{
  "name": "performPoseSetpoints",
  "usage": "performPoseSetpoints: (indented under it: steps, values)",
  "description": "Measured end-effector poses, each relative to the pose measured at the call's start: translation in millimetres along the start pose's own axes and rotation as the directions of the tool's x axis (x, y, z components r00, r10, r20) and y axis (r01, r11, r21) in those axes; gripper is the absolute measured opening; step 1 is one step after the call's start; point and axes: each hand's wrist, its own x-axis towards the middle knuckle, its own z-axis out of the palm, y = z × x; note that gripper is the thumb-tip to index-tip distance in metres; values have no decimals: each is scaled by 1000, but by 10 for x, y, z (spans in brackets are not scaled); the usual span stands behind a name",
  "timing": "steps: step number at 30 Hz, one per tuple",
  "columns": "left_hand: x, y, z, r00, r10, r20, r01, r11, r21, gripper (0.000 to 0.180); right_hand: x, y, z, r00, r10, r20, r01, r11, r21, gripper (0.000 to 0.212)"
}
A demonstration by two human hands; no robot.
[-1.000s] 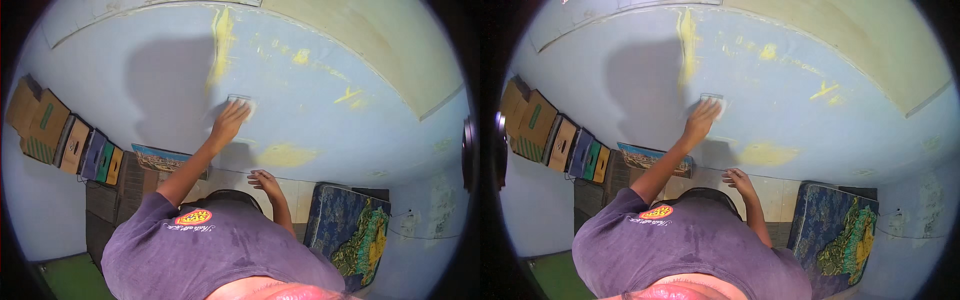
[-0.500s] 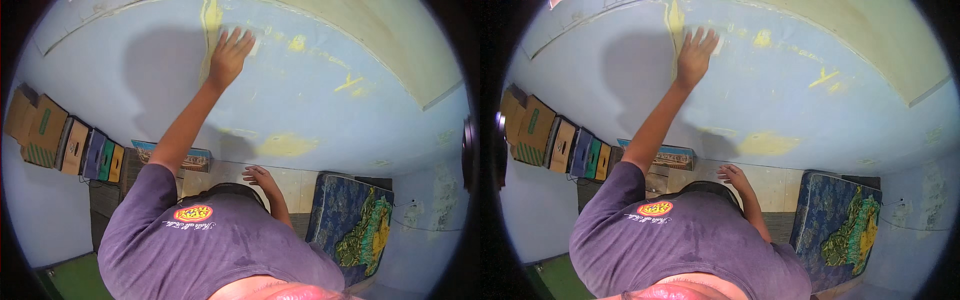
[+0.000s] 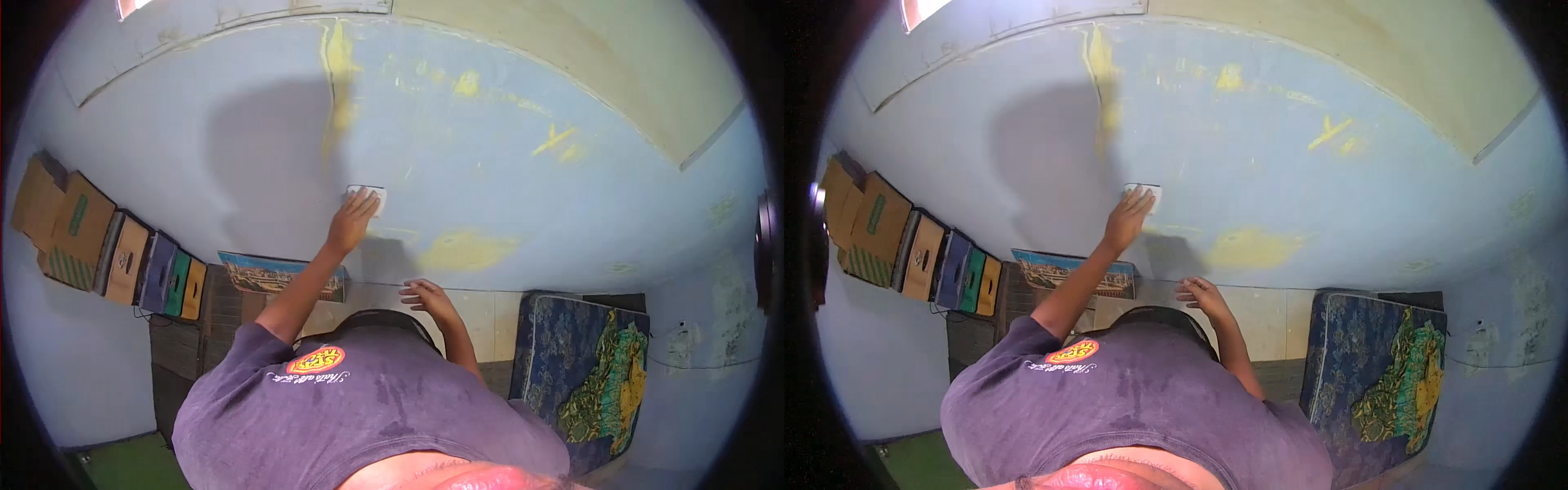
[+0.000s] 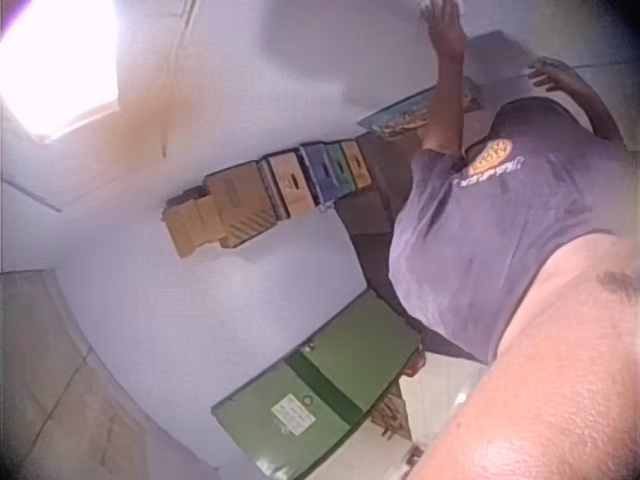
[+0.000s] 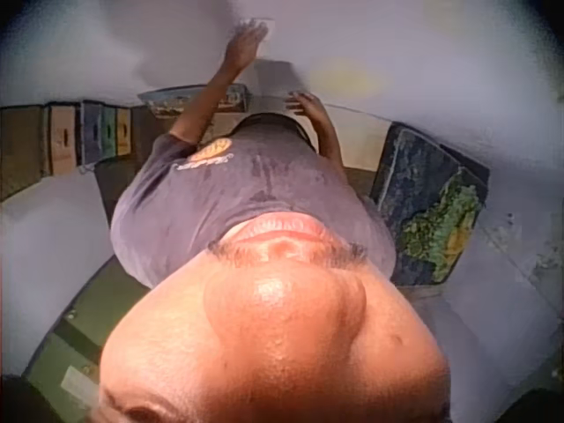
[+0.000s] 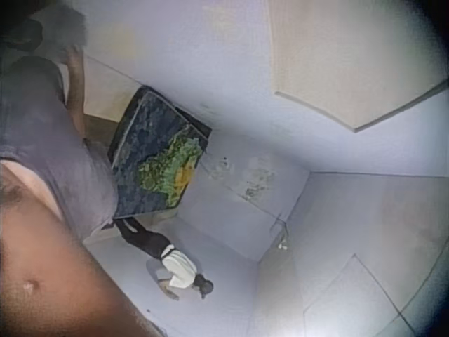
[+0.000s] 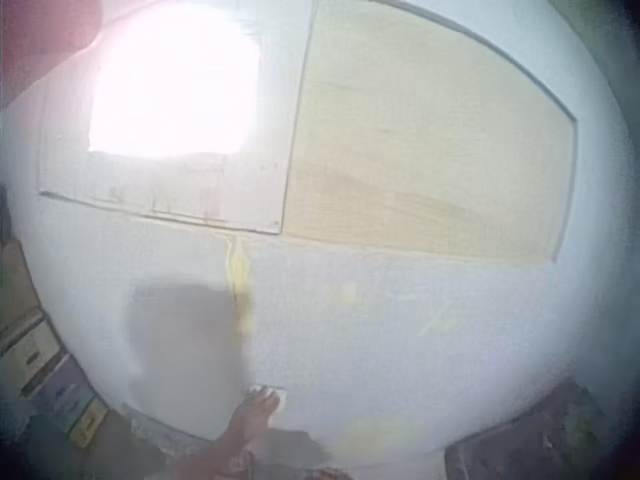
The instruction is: The person sands a wall surface using a piece of sandpaper. They hold the sandpaper with one or both hands and repeatedly rub it against yellow patches on the wall, pausing to check the progress.
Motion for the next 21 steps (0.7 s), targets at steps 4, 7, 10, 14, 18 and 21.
performPoseSetpoints:
  steps: [4,7,10,14,18,21]
  values:
    - [568,341,-314,990,57,-132,-51,997,54,38,0,34,12,1000,26,3,-26,1000,-4,42]
    - [1344,536,-841,934,104,-342,-74,992,99,36,17,92,6,999,-1,48,3,1000,-27,43]
    - [2012,537,-1377,887,131,-442,-60,984,170,38,-50,-21,63,999,17,46,-15,999,-36,40]
    - [2541,282,-1496,800,228,-556,-106,964,243,39,-92,-8,38,999,13,39,-12,1000,-8,39]
    - [2492,171,-1202,850,180,-495,-38,958,283,41,-155,103,-13,999,38,9,-38,998,51,41]
    - [2074,132,-802,885,153,-441,-42,967,251,42,-185,168,-42,999,46,-22,-44,996,83,41]
